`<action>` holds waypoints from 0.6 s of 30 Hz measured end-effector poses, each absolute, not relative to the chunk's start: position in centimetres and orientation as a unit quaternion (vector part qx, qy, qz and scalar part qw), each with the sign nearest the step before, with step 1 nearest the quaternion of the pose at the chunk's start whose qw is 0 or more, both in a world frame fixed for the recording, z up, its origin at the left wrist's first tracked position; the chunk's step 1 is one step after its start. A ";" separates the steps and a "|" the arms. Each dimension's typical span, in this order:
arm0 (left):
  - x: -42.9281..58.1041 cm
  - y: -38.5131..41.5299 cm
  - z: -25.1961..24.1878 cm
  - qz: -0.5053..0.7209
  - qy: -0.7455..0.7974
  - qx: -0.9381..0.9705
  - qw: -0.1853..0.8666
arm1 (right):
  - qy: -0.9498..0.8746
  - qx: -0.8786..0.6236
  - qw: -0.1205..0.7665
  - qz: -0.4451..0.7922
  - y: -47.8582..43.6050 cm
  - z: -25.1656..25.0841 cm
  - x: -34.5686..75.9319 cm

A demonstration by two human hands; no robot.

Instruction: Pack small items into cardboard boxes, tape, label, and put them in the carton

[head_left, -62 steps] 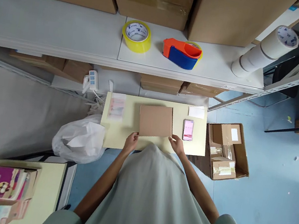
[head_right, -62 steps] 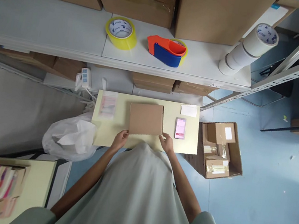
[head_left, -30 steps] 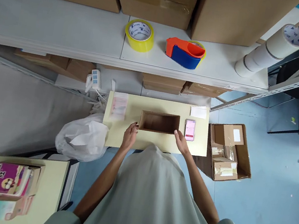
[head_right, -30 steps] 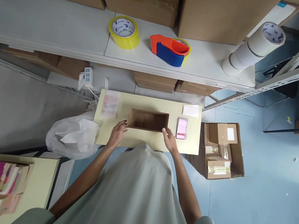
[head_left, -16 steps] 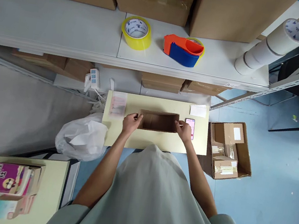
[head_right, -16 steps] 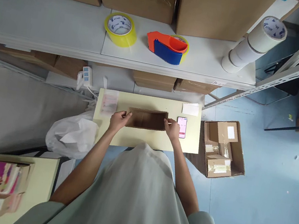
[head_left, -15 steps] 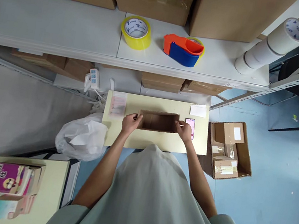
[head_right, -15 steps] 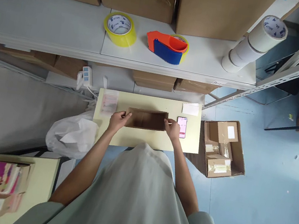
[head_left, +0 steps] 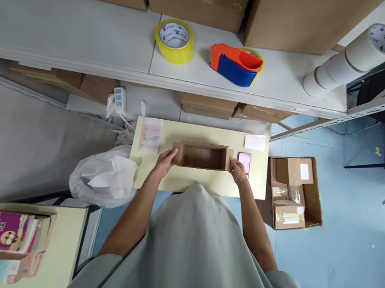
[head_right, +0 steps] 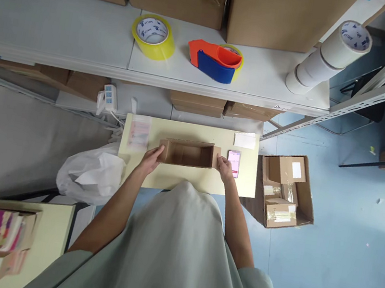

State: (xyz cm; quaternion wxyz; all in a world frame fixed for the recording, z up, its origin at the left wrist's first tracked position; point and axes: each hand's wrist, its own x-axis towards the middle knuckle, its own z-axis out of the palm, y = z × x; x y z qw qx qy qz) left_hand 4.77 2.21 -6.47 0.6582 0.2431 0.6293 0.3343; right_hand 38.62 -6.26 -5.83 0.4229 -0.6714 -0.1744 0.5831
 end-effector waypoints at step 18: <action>-6.1 7.1 -8.4 0.312 0.771 0.382 0.402 | -0.301 -0.773 0.423 0.365 -8.8 2.0 38.4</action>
